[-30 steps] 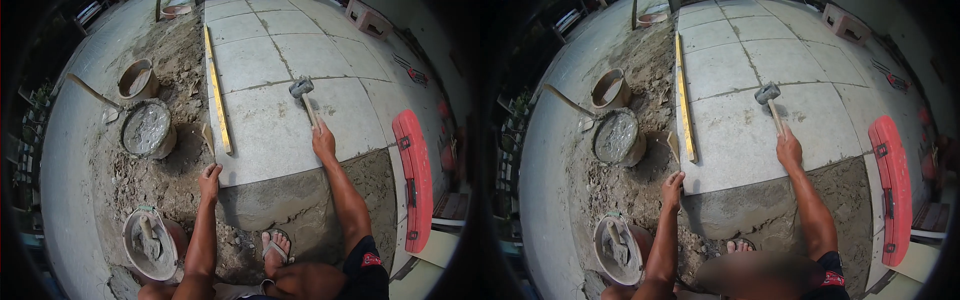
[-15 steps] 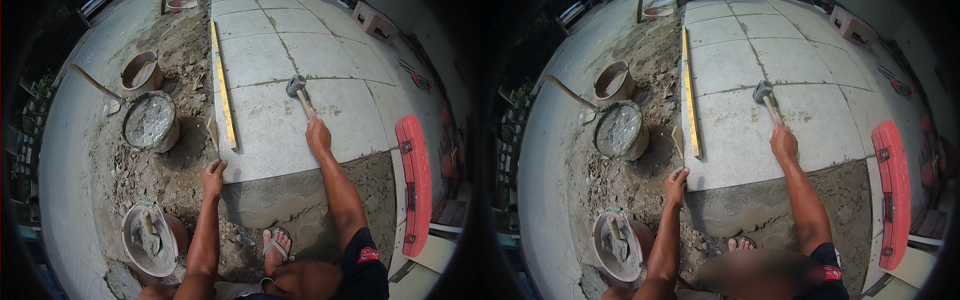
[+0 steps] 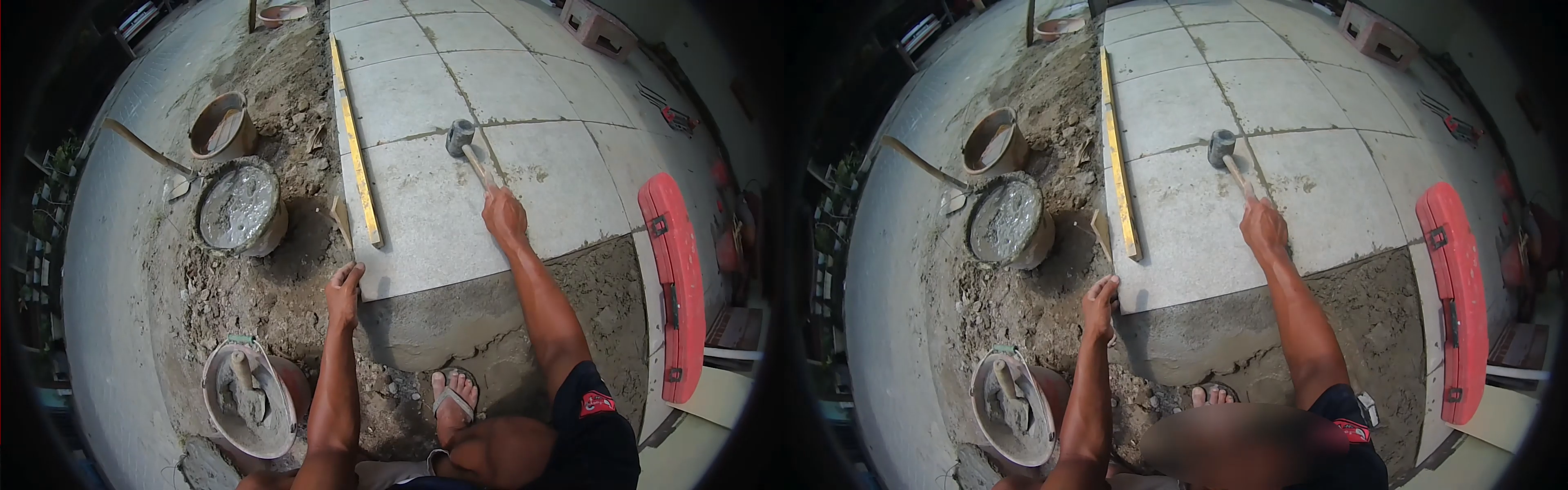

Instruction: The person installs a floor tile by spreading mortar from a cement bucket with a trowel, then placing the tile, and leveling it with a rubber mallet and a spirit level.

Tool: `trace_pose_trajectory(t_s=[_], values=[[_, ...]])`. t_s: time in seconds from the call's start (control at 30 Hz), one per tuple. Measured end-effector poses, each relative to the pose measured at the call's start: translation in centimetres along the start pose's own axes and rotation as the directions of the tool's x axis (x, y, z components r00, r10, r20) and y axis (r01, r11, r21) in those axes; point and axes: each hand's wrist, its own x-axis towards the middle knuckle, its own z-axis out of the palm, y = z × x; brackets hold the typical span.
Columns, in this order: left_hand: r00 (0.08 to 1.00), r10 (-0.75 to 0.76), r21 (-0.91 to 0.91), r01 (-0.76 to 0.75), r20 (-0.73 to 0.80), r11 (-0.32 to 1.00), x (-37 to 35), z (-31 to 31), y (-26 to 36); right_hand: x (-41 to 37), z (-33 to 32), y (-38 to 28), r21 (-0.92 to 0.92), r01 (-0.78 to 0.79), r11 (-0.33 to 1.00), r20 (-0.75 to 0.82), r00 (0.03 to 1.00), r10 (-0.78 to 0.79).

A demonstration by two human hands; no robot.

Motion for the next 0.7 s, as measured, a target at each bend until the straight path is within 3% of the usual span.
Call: trace_pose_trajectory(t_s=[0.13, 0.33, 0.63, 0.7], values=[[1.0, -0.002, -0.032, 0.002, 0.001, 0.999, 0.3, -0.3, -0.8, -0.4, -0.1, -0.7, 0.011, 0.001, 1.0, -0.061, 0.998, -0.001], [1.0, -0.024, -0.034, 0.024, -0.017, 0.999, 0.4, -0.3, -0.3, -0.8, -0.9, -2.8, 0.02, -0.095, 0.995, 0.069, 0.993, 0.094], [0.998, -0.065, -0.046, 0.064, -0.023, 0.997, 0.1, -0.2, 0.1, -0.9, -0.3, -0.9, -0.007, -0.025, 1.0, 0.044, 0.999, 0.026], [0.997, -0.065, -0.047, 0.063, -0.029, 0.997, 0.1, -0.5, -0.2, -0.9, -0.1, -1.1, 0.0, 0.0, 1.0, -0.02, 1.0, 0.0]])
